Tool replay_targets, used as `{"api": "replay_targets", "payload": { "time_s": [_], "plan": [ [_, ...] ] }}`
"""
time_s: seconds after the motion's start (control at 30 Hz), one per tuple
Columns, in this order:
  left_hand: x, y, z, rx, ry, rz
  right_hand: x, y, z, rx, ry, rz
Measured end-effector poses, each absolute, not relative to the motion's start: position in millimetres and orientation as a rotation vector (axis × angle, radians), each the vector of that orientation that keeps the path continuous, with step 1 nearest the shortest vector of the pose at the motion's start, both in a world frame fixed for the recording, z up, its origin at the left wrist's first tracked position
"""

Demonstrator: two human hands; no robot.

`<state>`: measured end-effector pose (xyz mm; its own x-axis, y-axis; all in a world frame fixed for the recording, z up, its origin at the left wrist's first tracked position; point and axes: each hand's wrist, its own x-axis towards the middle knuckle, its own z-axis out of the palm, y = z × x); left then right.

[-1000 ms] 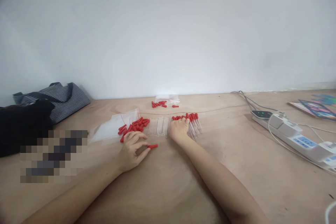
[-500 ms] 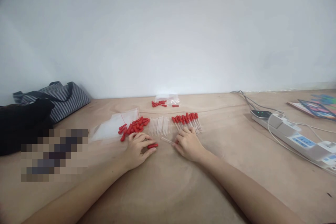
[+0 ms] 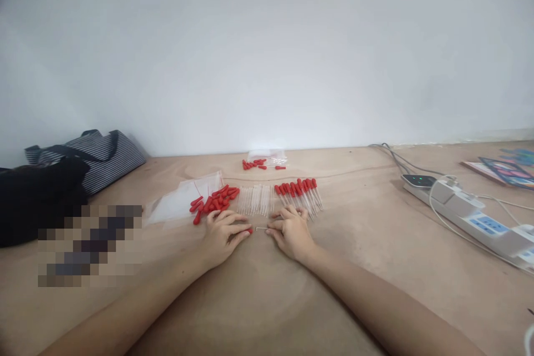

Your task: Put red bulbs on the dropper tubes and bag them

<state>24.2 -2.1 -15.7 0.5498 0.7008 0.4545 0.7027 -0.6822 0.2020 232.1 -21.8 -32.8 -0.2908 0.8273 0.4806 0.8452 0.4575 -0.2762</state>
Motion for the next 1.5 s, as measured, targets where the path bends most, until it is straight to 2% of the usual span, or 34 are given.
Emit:
{"api": "replay_targets", "payload": {
  "time_s": [0.77, 1.5],
  "plan": [
    [28.3, -7.0, -9.8, -2.720, -1.209, -1.008, 211.5, -35.5, -24.2, -1.107, -2.018, -0.235],
    [29.1, -9.6, -8.8, -2.680, -1.148, -1.108, 213.2, -33.7, -22.7, -1.049, -1.948, -0.313]
  ]
}}
